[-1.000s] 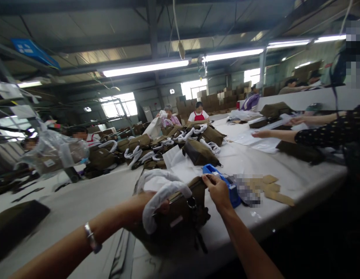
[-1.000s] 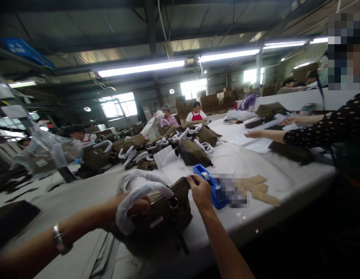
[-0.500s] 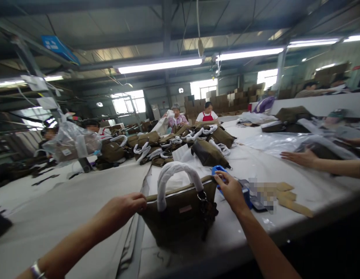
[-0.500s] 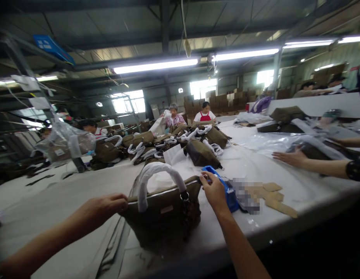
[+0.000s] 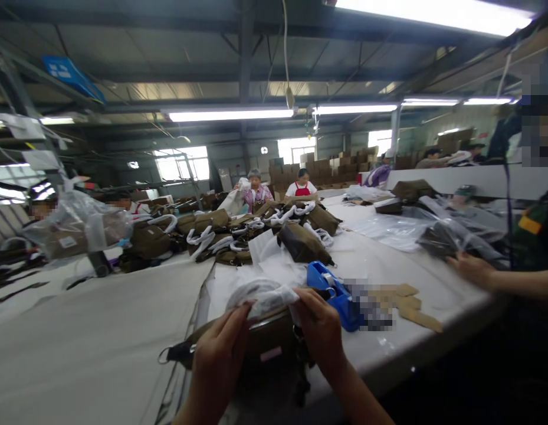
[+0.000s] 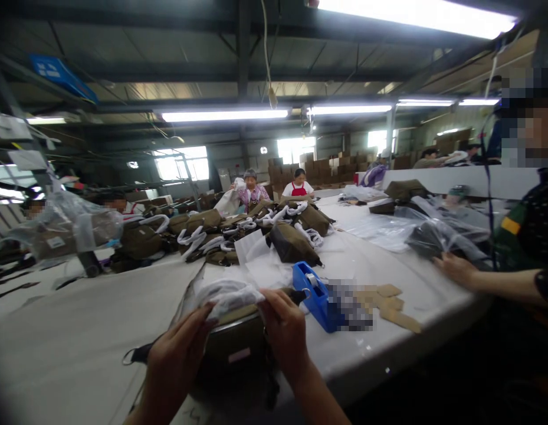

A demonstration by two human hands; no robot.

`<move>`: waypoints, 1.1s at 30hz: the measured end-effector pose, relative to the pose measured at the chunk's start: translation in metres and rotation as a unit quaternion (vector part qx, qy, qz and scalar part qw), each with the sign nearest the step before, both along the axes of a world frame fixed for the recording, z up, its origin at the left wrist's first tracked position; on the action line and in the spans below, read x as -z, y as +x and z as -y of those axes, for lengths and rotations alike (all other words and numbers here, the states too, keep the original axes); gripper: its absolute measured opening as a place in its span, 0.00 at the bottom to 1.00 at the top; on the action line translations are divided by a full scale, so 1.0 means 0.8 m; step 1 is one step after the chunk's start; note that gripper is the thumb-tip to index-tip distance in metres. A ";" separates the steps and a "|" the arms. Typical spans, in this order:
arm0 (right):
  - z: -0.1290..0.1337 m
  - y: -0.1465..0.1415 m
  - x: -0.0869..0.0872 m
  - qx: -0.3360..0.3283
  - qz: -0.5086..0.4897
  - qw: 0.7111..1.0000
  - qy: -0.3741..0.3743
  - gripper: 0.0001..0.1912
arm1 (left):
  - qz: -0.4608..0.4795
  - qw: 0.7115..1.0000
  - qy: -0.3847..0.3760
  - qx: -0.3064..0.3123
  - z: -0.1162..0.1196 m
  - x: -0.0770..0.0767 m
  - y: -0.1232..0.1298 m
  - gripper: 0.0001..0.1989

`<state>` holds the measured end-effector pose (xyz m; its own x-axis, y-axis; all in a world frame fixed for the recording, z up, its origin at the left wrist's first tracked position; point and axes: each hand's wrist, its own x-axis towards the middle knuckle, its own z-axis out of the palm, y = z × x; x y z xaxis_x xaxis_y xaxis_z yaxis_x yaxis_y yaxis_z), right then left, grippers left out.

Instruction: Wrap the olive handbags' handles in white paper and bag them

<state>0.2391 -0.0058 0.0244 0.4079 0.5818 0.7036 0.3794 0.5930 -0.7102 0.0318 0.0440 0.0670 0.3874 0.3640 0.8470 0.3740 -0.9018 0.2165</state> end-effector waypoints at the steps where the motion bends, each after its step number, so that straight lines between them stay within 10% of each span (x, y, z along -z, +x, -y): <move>1: 0.000 0.009 -0.001 -0.089 -0.037 0.994 -0.048 0.12 | -0.036 0.994 -0.093 0.043 -0.004 -0.009 -0.006 0.10; 4: -0.001 0.031 0.000 -0.347 -0.120 0.912 -0.183 0.23 | -0.143 0.834 -0.478 0.237 -0.018 -0.032 -0.030 0.23; 7: -0.005 0.034 0.000 -0.415 -0.147 0.876 -0.196 0.29 | -0.091 0.709 -0.624 0.316 -0.032 -0.040 -0.040 0.37; 11: -0.007 0.021 -0.007 -0.393 -0.178 0.891 -0.142 0.27 | 0.047 0.828 -0.527 0.186 -0.024 -0.044 -0.030 0.34; 14: -0.004 0.013 -0.012 -0.331 -0.136 0.927 -0.109 0.22 | 0.078 0.956 -0.283 -0.033 -0.001 -0.048 -0.024 0.22; 18: 0.001 0.001 -0.012 -0.229 -0.057 0.969 -0.076 0.16 | 0.000 0.995 -0.013 -0.104 0.016 -0.055 -0.015 0.28; 22: 0.007 -0.004 -0.016 -0.140 -0.003 0.990 -0.018 0.13 | -0.130 0.977 -0.162 -0.051 0.013 -0.071 0.001 0.24; 26: -0.001 0.002 -0.017 -0.110 0.053 0.992 0.009 0.17 | -0.170 0.890 -0.416 0.082 0.005 -0.091 0.009 0.27; 29: -0.018 0.006 -0.007 -0.083 0.136 0.984 -0.074 0.27 | -0.086 0.810 -0.547 0.192 -0.003 -0.096 0.011 0.25; 33: -0.034 0.006 0.002 -0.010 0.203 0.967 -0.153 0.27 | 0.050 0.771 -0.593 0.226 -0.018 -0.091 0.013 0.21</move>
<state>0.2437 0.0215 0.0231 0.1213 0.7925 0.5977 0.6544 0.3889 -0.6485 0.0424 0.0580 0.1400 0.6563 0.7524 0.0563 0.0071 -0.0808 0.9967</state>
